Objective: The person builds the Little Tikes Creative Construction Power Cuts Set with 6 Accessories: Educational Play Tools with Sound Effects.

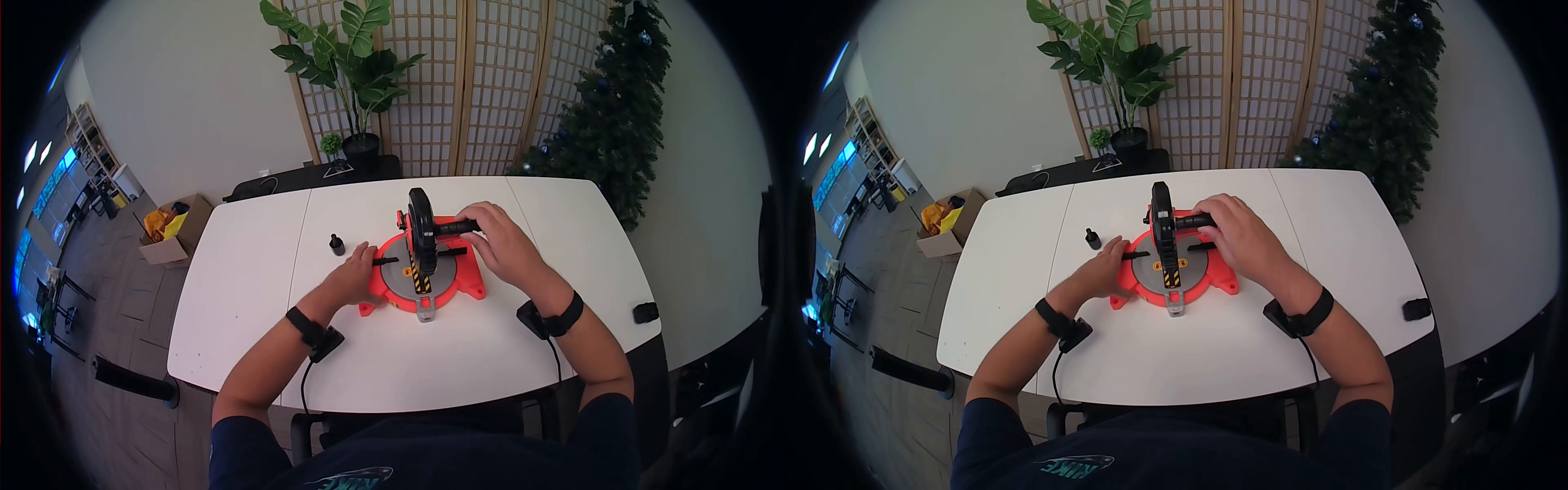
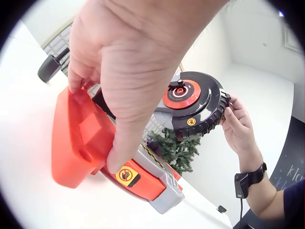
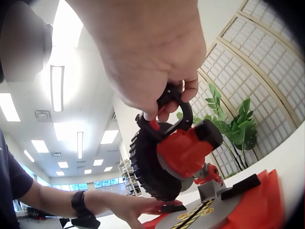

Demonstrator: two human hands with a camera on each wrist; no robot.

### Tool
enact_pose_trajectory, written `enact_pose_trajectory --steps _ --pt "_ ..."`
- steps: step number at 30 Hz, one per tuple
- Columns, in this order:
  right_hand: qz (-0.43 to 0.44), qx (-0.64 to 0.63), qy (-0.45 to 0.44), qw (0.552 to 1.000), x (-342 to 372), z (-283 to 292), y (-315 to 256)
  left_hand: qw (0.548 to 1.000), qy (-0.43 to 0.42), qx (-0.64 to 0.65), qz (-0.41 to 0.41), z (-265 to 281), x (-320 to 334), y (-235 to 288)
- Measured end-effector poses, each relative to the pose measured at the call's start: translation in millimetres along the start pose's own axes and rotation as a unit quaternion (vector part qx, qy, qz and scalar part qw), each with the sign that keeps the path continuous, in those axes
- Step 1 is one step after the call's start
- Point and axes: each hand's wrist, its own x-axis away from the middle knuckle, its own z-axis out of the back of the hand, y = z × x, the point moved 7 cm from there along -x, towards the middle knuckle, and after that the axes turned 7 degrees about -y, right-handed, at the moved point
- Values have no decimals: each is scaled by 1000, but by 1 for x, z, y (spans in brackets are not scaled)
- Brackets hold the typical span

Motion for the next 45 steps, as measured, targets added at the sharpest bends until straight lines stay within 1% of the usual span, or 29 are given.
enact_pose_trajectory --steps 1,5,8,10,11,13,15,17,19,20,22,25,27,29,30,32,33,34,36,37,38,40,41,43,45 --pt "2 -1 15 1000 -2 3 0 1000 -3 2 -5 1 -1 0" --pt "-14 -6 9 1000 -6 5 1 1000 3 12 -22 1 -6 -8" --pt "-20 -11 -10 1000 -5 3 9 999 -6 26 -22 8 -2 -4" --pt "-58 -63 -42 995 -3 0 16 1000 -7 22 -17 8 -2 -4" --pt "-58 -63 -42 995 -1 -2 21 1000 -8 18 -13 8 -2 -4" --pt "-90 -112 -58 988 7 -18 45 1000 -7 17 -15 9 -1 -4" --pt "-108 -118 -75 984 14 -31 66 1000 -5 16 -17 12 1 -1" --pt "-125 -124 -92 980 22 -49 93 999 -23 21 -7 14 3 1" --pt "-97 6 -210 973 27 -74 102 999 -22 23 -13 13 2 1" --pt "-97 6 -210 973 32 -78 107 999 -22 24 -18 13 2 0" --pt "-150 -14 -303 941 37 -87 97 999 -10 25 -23 9 1 -3" --pt "-128 -26 -302 944 37 -93 96 999 5 29 -25 15 5 -2" --pt "-133 -12 -300 945 37 -98 98 999 9 33 -23 19 5 -4" --pt "-139 3 -297 945 37 -99 98 991 79 109 -15 30 5 -18" --pt "-149 -9 -302 941 37 -96 94 991 79 109 -15 34 5 -21" --pt "-159 -22 -308 938 38 -97 94 978 126 165 -3 49 8 -32" --pt "-153 -25 -302 941 39 -98 96 959 194 201 -47 49 1 -47" --pt "-146 -28 -296 944 39 -99 96 959 194 201 -47 51 1 -52" --pt "-154 -46 -295 942 39 -97 94 958 234 168 -3 59 1 -67" --pt "-161 -65 -294 940 40 -97 94 955 258 147 5 58 -1 -77" --pt "-161 -65 -294 940 41 -97 94 955 259 147 5 55 -3 -85" --pt "-154 -89 -275 945 41 -96 94 959 272 81 19 52 -4 -94" --pt "-154 -89 -275 945 41 -96 93 959 272 81 19 49 -5 -99" --pt "-147 -94 -267 948 40 -94 91 966 234 106 16 43 -8 -103" --pt "-141 -90 -261 951 40 -95 91 970 219 106 18 40 -12 -104"
